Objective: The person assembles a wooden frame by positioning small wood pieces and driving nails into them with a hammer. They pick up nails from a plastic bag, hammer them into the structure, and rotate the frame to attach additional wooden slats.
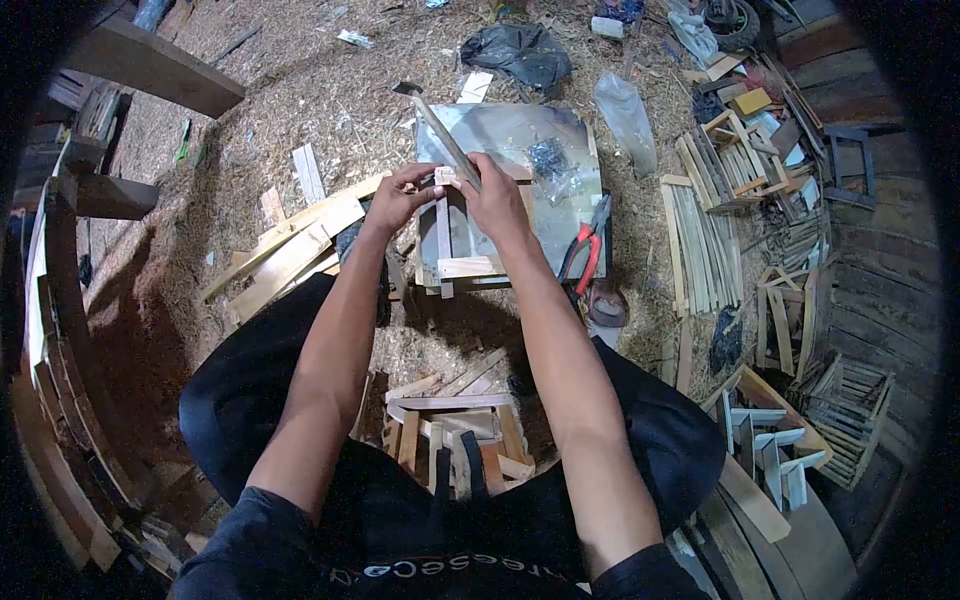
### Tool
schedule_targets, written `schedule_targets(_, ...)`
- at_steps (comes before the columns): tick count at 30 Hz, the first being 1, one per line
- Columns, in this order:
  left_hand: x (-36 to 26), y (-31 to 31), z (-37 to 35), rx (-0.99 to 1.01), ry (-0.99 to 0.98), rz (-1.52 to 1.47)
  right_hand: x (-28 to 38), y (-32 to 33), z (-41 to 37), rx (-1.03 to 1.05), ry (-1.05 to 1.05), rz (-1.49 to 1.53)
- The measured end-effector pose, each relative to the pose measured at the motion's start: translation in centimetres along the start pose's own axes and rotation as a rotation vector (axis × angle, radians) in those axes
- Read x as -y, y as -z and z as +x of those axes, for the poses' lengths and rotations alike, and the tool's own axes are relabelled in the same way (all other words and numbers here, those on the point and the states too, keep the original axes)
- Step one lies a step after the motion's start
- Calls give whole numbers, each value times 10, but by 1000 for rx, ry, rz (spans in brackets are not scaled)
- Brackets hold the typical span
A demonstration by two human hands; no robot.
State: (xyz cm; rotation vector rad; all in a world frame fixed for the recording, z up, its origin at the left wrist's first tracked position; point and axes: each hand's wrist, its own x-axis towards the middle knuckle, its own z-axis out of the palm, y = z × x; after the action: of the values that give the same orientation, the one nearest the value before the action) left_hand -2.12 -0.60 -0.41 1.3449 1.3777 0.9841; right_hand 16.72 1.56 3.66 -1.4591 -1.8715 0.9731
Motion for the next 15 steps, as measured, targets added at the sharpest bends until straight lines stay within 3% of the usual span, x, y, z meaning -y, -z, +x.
schedule_targets(15, 0, -2, 1, -6, -12, -116, -5, 1, 0, -22, 77, -36)
